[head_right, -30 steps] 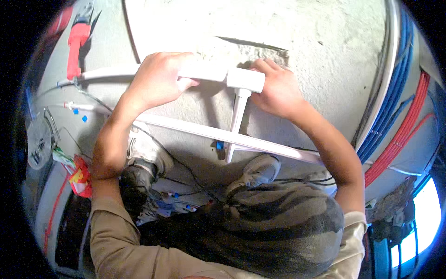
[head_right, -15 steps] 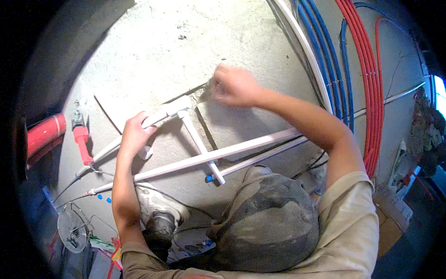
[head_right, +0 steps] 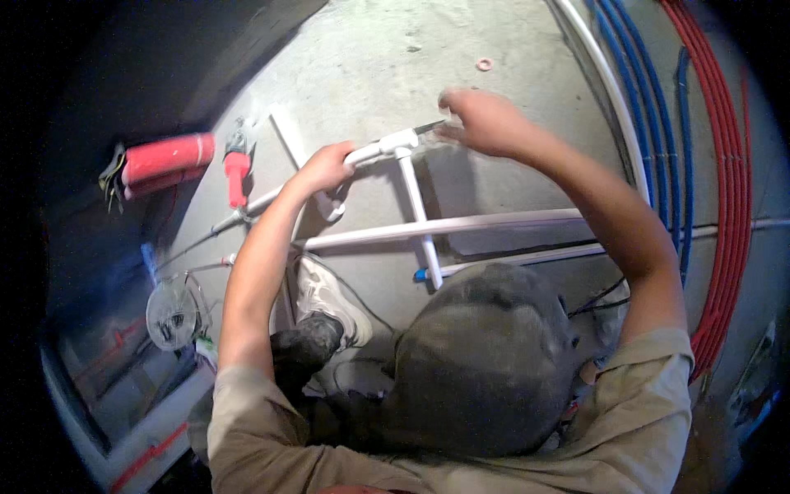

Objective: The person assembles a white PVC pipe structure on the floor. They use a utility knife to trim a pipe end and a red pipe fusion tool to heat and join pipe sections and fittings together.

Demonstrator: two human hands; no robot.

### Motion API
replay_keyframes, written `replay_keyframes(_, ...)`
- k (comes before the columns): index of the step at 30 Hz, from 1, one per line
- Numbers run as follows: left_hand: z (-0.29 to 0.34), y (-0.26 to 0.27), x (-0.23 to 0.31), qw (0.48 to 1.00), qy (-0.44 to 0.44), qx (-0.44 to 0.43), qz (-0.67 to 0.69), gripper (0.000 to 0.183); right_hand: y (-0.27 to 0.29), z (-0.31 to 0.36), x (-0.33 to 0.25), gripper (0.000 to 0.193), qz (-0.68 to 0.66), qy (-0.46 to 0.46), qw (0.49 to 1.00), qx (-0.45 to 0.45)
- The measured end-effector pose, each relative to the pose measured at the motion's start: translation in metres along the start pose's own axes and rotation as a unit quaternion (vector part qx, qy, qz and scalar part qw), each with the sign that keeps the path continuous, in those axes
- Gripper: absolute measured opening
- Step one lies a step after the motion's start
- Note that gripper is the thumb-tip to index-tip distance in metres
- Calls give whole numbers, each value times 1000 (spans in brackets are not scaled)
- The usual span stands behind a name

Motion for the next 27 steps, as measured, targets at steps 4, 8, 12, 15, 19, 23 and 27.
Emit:
replay_keyframes(4,-5,5,18,984,-117,0,-131,38,-30,87,-39,41,51,32,977,-205)
replay_keyframes(8,-4,12,18,984,-106,-90,-114,39,-30,141,-55,30,58,56,983,-163)
replay_keyframes(12,18,53,7,974,-138,-75,-166,47,-21,151,-59,25,-46,-46,995,-80)
replay_keyframes(15,42,98,-12,953,-175,-36,-243,46,-14,136,-71,23,-47,-110,991,-68)
replay_keyframes(19,48,145,-48,975,-133,30,-174,34,-2,100,-114,24,-23,-147,983,-107)
replay_keyframes(23,45,133,-78,970,-123,145,-151,26,6,68,-169,22,74,-196,953,-219)
replay_keyframes(27,65,73,-87,977,-110,175,-47,20,0,40,-197,31,71,-274,907,-311)
Point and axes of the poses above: each hand's wrist, its own z-axis away from the middle knuckle, its own y-axis out of the back of the hand, x = y × z, the point moved 5 cm from there along -z, towards the middle knuckle
